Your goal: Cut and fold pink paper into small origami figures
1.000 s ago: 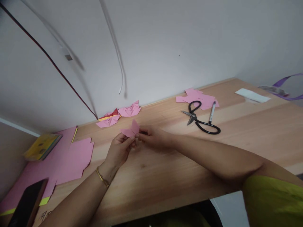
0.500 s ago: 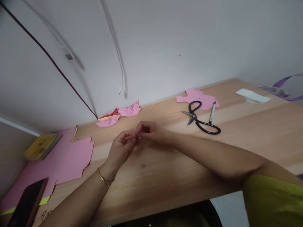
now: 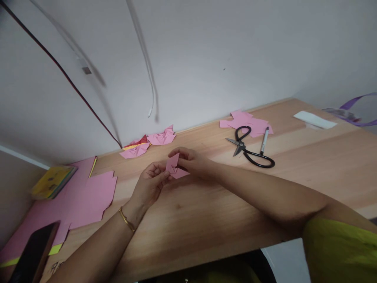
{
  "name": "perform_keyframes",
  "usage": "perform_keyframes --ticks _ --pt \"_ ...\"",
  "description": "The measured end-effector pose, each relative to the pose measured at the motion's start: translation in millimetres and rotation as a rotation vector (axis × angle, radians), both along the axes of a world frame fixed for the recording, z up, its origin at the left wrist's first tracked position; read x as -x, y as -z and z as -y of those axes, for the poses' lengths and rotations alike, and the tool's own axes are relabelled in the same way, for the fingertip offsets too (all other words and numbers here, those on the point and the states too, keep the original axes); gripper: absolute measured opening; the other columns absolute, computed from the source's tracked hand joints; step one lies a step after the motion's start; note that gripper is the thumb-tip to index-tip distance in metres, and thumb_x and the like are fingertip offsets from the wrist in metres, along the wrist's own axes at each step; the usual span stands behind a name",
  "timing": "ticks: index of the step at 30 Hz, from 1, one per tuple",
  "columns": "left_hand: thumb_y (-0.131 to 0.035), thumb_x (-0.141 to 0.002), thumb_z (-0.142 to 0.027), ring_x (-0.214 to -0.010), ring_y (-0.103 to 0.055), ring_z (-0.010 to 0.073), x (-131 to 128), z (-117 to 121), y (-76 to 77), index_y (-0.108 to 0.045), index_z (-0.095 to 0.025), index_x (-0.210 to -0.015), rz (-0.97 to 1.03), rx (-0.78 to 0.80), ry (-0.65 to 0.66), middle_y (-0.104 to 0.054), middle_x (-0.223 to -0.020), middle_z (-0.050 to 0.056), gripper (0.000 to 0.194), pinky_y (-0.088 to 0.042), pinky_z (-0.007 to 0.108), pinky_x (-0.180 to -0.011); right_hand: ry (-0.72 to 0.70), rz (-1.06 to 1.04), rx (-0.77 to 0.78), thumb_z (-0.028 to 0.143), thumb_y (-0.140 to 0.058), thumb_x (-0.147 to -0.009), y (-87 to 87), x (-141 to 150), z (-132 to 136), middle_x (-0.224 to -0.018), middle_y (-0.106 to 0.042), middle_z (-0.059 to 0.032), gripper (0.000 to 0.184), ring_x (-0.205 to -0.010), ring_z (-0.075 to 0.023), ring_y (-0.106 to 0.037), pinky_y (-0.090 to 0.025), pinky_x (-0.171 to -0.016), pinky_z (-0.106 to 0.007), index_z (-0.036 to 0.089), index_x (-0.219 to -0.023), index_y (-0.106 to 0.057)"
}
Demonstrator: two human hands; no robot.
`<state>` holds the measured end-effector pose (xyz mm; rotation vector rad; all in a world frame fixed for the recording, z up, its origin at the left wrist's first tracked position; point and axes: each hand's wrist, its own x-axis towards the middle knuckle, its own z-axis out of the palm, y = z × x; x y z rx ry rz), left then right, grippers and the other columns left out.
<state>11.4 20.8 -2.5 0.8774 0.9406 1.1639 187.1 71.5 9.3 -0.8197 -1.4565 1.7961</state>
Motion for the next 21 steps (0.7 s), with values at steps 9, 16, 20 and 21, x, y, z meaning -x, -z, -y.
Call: perform_keyframes --ticks 9,16,20,21 --pt "-0.073 -0.066 -0.016 -0.066 -0.062 0.0093 -0.9 -2.0 -2.8 -0.066 -0.014 -0.090 0.026 0.037 -0.084 -0.067 -0.083 0.003 0.025 -0.051 0.023 -0.065 -0.038 0.128 -0.232 0.040 -0.053 -0.085 -3.9 -2.2 -1.5 -0.088 -0.060 -0.0031 0.025 -0.080 -0.0142 -0.056 -0.045 -0.072 -0.028 0.017 -0.094 -0.058" --pt "-0.071 -0.070 -0.018 -0.068 -0.062 0.0107 -2.8 0.3 -2.4 -0.065 -0.013 -0.083 -0.018 0.010 -0.023 -0.068 -0.077 0.004 0.015 -0.050 0.023 -0.066 -0.032 0.232 -0.335 0.028 -0.054 -0.081 -5.5 -0.1 2.4 -0.080 -0.061 -0.0016 0.014 -0.075 -0.0128 -0.054 -0.041 -0.069 -0.026 0.015 -0.080 -0.060" --pt "-0.071 -0.071 -0.022 -0.064 -0.060 0.0108 -3.3 1.6 -1.6 -0.065 -0.013 -0.082 -0.103 -0.002 0.021 -0.067 -0.074 0.003 0.016 -0.048 0.023 -0.063 -0.039 0.260 -0.321 0.023 -0.054 -0.077 -4.0 -0.6 2.7 -0.080 -0.062 -0.0009 0.009 -0.074 -0.0127 -0.055 -0.042 -0.067 -0.025 0.016 -0.077 -0.060" --pt "-0.071 -0.071 -0.024 -0.063 -0.060 0.0110 -3.1 1.7 -1.0 -0.065 -0.013 -0.082 -0.117 0.001 0.025 -0.066 -0.073 0.003 0.017 -0.048 0.024 -0.062 -0.044 0.262 -0.313 0.023 -0.055 -0.077 -3.8 -0.6 2.7 -0.081 -0.062 -0.0012 0.009 -0.075 -0.0130 -0.055 -0.042 -0.067 -0.025 0.016 -0.079 -0.060"
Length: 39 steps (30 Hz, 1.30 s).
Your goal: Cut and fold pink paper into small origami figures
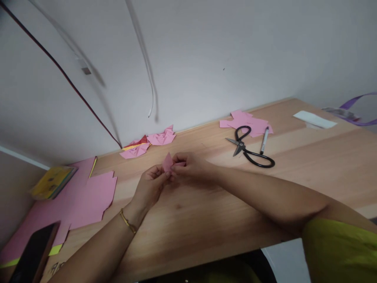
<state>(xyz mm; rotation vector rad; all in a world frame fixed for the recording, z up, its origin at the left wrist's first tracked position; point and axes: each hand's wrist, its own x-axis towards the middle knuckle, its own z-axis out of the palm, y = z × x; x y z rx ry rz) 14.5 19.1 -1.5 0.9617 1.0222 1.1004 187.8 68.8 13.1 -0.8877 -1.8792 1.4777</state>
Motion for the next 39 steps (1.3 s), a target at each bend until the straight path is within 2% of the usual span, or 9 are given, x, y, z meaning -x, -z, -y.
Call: perform_keyframes --ticks 4,10,15,18,21,24,28,34,39 --pt "-0.070 -0.072 -0.027 -0.063 -0.060 0.0113 1.0 -0.2 2.0 -0.065 -0.013 -0.082 -0.033 -0.008 0.007 -0.066 -0.072 0.003 0.017 -0.048 0.024 -0.062 -0.030 0.012 0.004 0.023 -0.054 -0.078 0.3 -0.5 0.7 -0.082 -0.063 -0.0016 0.009 -0.076 -0.0134 -0.056 -0.042 -0.067 -0.025 0.016 -0.080 -0.060" --pt "-0.071 -0.071 -0.031 -0.063 -0.062 0.0125 1.2 -1.3 -1.5 -0.064 -0.013 -0.085 0.018 0.036 0.025 -0.068 -0.081 0.005 0.024 -0.050 0.026 -0.061 -0.001 0.050 -0.125 0.024 -0.054 -0.081 1.1 -1.3 0.2 -0.079 -0.061 -0.0012 0.010 -0.073 -0.0133 -0.054 -0.043 -0.067 -0.027 0.016 -0.079 -0.060" --pt "-0.064 -0.078 -0.038 -0.060 -0.064 0.0156 5.8 -4.9 -6.3 -0.060 -0.012 -0.083 0.168 0.154 -0.013 -0.067 -0.073 0.007 0.027 -0.051 0.027 -0.057 0.005 -0.136 -0.179 0.029 -0.050 -0.087 3.9 -1.5 -3.4 -0.087 -0.063 -0.0035 0.015 -0.084 -0.0153 -0.059 -0.047 -0.076 -0.030 0.018 -0.090 -0.060" --pt "-0.069 -0.074 -0.026 -0.059 -0.062 0.0115 9.1 -6.0 -9.4 -0.062 -0.011 -0.088 0.208 0.232 0.048 -0.065 -0.072 0.005 0.022 -0.050 0.022 -0.054 -0.017 -0.146 -0.342 0.030 -0.052 -0.088 4.7 -3.5 -5.1 -0.088 -0.060 -0.0048 0.015 -0.083 -0.0149 -0.058 -0.047 -0.076 -0.030 0.018 -0.089 -0.060" --pt "-0.072 -0.070 -0.017 -0.059 -0.061 0.0089 10.2 -6.6 -10.7 -0.064 -0.012 -0.093 0.234 0.276 0.094 -0.066 -0.074 0.003 0.025 -0.049 0.019 -0.055 -0.061 -0.092 -0.516 0.029 -0.050 -0.089 5.3 -5.2 -6.2 -0.092 -0.056 -0.0063 0.014 -0.087 -0.0158 -0.055 -0.047 -0.080 -0.033 0.019 -0.089 -0.061" --pt "-0.072 -0.069 -0.015 -0.060 -0.061 0.0078 8.9 -7.0 -9.2 -0.064 -0.013 -0.098 0.245 0.220 0.047 -0.067 -0.078 0.003 0.031 -0.051 0.019 -0.057 0.025 -0.070 -0.599 0.027 -0.052 -0.087 6.9 -5.4 -7.4 -0.107 -0.051 -0.0097 0.016 -0.100 -0.0196 -0.051 -0.047 -0.083 -0.036 0.021 -0.102 -0.057" --pt "-0.073 -0.067 -0.015 -0.061 -0.061 0.0087 6.1 -6.4 -7.0 -0.064 -0.015 -0.103 0.220 0.172 -0.059 -0.067 -0.081 0.003 0.037 -0.052 0.022 -0.060 0.131 -0.051 -0.599 0.020 -0.057 -0.081 11.4 -4.7 -9.4 -0.117 -0.046 -0.0103 0.039 -0.099 -0.0204 -0.050 -0.049 -0.076 -0.034 0.025 -0.118 -0.045" --pt "-0.072 -0.067 -0.015 -0.077 -0.063 0.0119 4.5 -5.5 -6.5 -0.064 -0.016 -0.099 0.221 0.058 -0.149 -0.067 -0.092 0.004 0.032 -0.052 0.025 -0.068 0.062 -0.080 -0.568 0.010 -0.054 -0.076 12.1 -3.0 -6.8 -0.106 -0.053 -0.0079 0.042 -0.093 -0.0176 -0.055 -0.049 -0.078 -0.034 0.022 -0.115 -0.044" --pt "-0.072 -0.066 -0.015 -0.077 -0.061 0.0110 3.8 -6.2 -4.8 -0.064 -0.017 -0.094 0.217 0.031 -0.161 -0.066 -0.089 0.003 0.029 -0.049 0.025 -0.071 -0.031 -0.019 -0.720 0.015 -0.056 -0.081 10.2 -4.5 -6.2 -0.103 -0.057 -0.0073 0.031 -0.095 -0.0177 -0.055 -0.048 -0.080 -0.033 0.023 -0.111 -0.052"
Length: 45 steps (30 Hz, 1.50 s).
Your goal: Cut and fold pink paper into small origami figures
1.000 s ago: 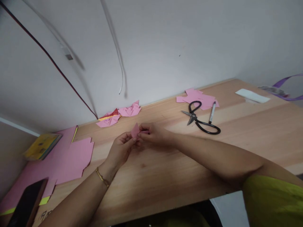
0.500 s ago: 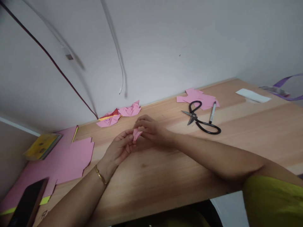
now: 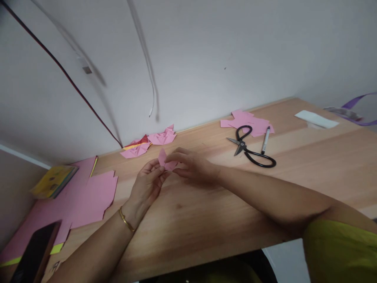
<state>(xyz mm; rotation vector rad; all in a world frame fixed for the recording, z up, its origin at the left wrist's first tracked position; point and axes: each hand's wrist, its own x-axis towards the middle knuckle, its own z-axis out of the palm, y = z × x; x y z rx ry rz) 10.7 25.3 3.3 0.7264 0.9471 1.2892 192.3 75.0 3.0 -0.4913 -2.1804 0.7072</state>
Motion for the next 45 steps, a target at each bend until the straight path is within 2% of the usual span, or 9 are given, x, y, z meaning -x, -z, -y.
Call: perform_keyframes --ticks 4,8,14,19,22,28,35,45 --pt "-0.072 -0.066 -0.015 -0.076 -0.061 0.0107 -1.0 0.6 0.0 -0.065 -0.016 -0.093 -0.026 0.002 0.035 -0.066 -0.087 0.004 0.028 -0.047 0.023 -0.068 -0.033 0.016 -0.047 0.019 -0.050 -0.087 1.5 -0.5 0.1 -0.100 -0.059 -0.0071 0.018 -0.090 -0.0144 -0.058 -0.049 -0.075 -0.027 0.022 -0.101 -0.060" --pt "-0.071 -0.068 -0.013 -0.076 -0.059 0.0107 -0.2 1.2 2.1 -0.065 -0.015 -0.095 -0.031 -0.027 0.080 -0.065 -0.088 0.004 0.028 -0.046 0.023 -0.069 -0.027 0.047 -0.046 0.021 -0.051 -0.088 0.4 -1.6 1.7 -0.096 -0.062 -0.0070 0.013 -0.085 -0.0133 -0.061 -0.049 -0.071 -0.025 0.021 -0.092 -0.064" --pt "-0.069 -0.067 -0.010 -0.077 -0.058 0.0110 2.8 -0.4 1.9 -0.066 -0.014 -0.098 -0.019 -0.008 0.171 -0.065 -0.090 0.006 0.031 -0.044 0.021 -0.066 -0.077 0.018 0.057 0.024 -0.054 -0.087 -1.2 -3.9 -0.5 -0.092 -0.064 -0.0069 0.012 -0.082 -0.0125 -0.062 -0.050 -0.069 -0.023 0.018 -0.090 -0.065" --pt "-0.068 -0.065 -0.010 -0.072 -0.056 0.0110 4.9 -1.0 -2.0 -0.068 -0.012 -0.088 -0.058 0.031 0.263 -0.064 -0.083 0.005 0.023 -0.045 0.022 -0.063 -0.145 0.034 0.156 0.027 -0.055 -0.087 -5.3 -4.9 -2.0 -0.094 -0.064 -0.0057 0.014 -0.087 -0.0131 -0.061 -0.050 -0.074 -0.025 0.019 -0.093 -0.064" --pt "-0.068 -0.063 -0.009 -0.069 -0.056 0.0108 5.2 -0.9 -1.9 -0.068 -0.012 -0.083 -0.090 0.048 0.263 -0.064 -0.080 0.005 0.021 -0.045 0.023 -0.062 -0.156 0.043 0.253 0.029 -0.053 -0.088 -7.3 -4.3 -0.6 -0.093 -0.065 -0.0050 0.016 -0.088 -0.0137 -0.060 -0.049 -0.077 -0.027 0.018 -0.091 -0.064" --pt "-0.069 -0.062 -0.010 -0.062 -0.054 0.0094 3.5 0.3 -1.0 -0.067 -0.012 -0.079 -0.153 0.033 0.257 -0.062 -0.073 0.002 0.017 -0.044 0.023 -0.061 -0.117 0.044 0.437 0.032 -0.053 -0.087 -4.9 -2.6 2.0 -0.089 -0.066 -0.0041 0.018 -0.081 -0.0132 -0.060 -0.048 -0.073 -0.027 0.017 -0.089 -0.062" --pt "-0.074 -0.065 -0.019 -0.065 -0.052 0.0083 -0.1 2.4 2.9 -0.066 -0.014 -0.081 -0.239 -0.035 0.220 -0.062 -0.073 0.001 0.019 -0.041 0.019 -0.059 -0.084 0.041 0.459 0.032 -0.057 -0.084 -3.8 -2.3 1.5 -0.085 -0.065 -0.0032 0.016 -0.080 -0.0133 -0.060 -0.048 -0.071 -0.027 0.016 -0.086 -0.060" --pt "-0.077 -0.062 -0.024 -0.067 -0.055 0.0102 -2.1 2.3 0.7 -0.069 -0.015 -0.083 -0.207 0.005 0.190 -0.064 -0.077 0.003 0.024 -0.044 0.021 -0.059 -0.038 0.000 0.494 0.034 -0.059 -0.083 -2.3 -0.6 2.5 -0.083 -0.064 -0.0035 0.018 -0.078 -0.0140 -0.060 -0.048 -0.070 -0.029 0.017 -0.084 -0.057"
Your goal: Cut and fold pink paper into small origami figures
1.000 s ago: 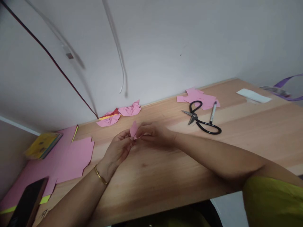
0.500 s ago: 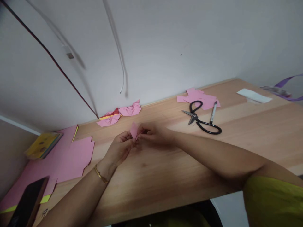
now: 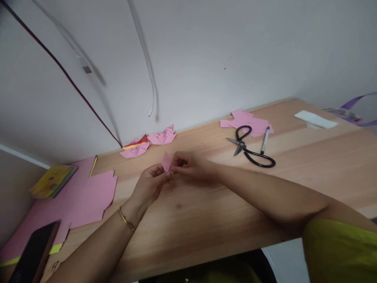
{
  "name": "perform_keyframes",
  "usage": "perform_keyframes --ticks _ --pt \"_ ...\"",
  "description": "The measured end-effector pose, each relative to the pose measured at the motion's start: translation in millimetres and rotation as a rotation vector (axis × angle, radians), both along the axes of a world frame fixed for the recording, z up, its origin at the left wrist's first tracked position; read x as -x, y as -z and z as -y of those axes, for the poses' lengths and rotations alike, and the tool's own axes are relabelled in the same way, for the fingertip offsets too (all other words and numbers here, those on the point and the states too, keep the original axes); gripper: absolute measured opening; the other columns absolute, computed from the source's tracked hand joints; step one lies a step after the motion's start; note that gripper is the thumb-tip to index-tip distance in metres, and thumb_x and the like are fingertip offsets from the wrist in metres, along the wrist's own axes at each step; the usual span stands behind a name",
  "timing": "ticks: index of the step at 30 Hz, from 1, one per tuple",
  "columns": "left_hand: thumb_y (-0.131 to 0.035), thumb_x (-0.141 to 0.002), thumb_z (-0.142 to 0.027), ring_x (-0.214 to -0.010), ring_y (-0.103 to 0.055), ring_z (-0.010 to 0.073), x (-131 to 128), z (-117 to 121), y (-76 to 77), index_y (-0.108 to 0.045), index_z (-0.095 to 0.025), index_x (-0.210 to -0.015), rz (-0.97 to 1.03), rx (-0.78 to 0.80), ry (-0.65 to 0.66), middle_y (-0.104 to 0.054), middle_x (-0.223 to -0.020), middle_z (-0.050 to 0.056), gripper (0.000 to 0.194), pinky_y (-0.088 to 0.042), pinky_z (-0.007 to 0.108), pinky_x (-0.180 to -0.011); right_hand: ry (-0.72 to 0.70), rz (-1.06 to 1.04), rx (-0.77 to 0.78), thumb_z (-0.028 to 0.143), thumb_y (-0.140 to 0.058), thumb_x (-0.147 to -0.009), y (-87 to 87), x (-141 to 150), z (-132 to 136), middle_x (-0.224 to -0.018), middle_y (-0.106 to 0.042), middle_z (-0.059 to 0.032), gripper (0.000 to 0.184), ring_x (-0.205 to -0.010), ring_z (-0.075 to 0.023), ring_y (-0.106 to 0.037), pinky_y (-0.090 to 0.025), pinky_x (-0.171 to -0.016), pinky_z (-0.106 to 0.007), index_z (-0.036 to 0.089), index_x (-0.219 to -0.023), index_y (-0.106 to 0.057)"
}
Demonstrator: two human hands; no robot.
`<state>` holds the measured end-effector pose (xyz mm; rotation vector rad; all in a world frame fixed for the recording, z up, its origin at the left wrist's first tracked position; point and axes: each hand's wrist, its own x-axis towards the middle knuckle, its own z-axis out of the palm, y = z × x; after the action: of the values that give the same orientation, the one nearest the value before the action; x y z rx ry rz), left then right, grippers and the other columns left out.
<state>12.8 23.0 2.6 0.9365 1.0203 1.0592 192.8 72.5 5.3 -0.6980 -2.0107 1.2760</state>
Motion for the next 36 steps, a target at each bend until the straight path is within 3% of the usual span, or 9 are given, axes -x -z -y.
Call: perform_keyframes --ticks 11,17,27,36 --pt "-0.073 -0.067 -0.024 -0.071 -0.056 0.0118 0.3 1.3 0.1 -0.068 -0.014 -0.084 -0.034 -0.060 0.012 -0.066 -0.080 0.004 0.020 -0.044 0.021 -0.060 0.035 -0.054 0.038 0.032 -0.061 -0.081 -0.1 1.3 0.6 -0.079 -0.063 -0.0011 0.017 -0.074 -0.0127 -0.060 -0.047 -0.066 -0.026 0.018 -0.083 -0.052" --pt "-0.070 -0.070 -0.029 -0.062 -0.052 0.0099 -2.4 2.3 0.0 -0.066 -0.015 -0.084 -0.161 -0.095 -0.023 -0.063 -0.074 0.002 0.021 -0.041 0.022 -0.057 0.018 -0.055 0.104 0.030 -0.061 -0.080 0.6 2.6 0.6 -0.076 -0.058 0.0013 0.019 -0.071 -0.0121 -0.058 -0.045 -0.062 -0.025 0.019 -0.085 -0.046" --pt "-0.067 -0.073 -0.035 -0.054 -0.045 0.0087 1.9 4.2 3.6 -0.065 -0.016 -0.082 -0.426 -0.155 -0.061 -0.058 -0.062 -0.002 0.020 -0.031 0.020 -0.051 -0.037 0.045 0.108 0.032 -0.060 -0.081 -1.9 2.0 -0.3 -0.091 -0.063 -0.0035 0.020 -0.085 -0.0145 -0.058 -0.046 -0.076 -0.028 0.017 -0.093 -0.059" --pt "-0.061 -0.076 -0.030 -0.066 -0.051 0.0125 7.4 1.9 5.6 -0.067 -0.018 -0.088 -0.571 -0.267 -0.005 -0.063 -0.074 0.001 0.017 -0.037 0.022 -0.060 -0.020 0.159 0.070 0.030 -0.054 -0.084 -0.3 0.4 0.4 -0.082 -0.064 -0.0022 0.016 -0.076 -0.0140 -0.059 -0.044 -0.068 -0.026 0.017 -0.088 -0.062"
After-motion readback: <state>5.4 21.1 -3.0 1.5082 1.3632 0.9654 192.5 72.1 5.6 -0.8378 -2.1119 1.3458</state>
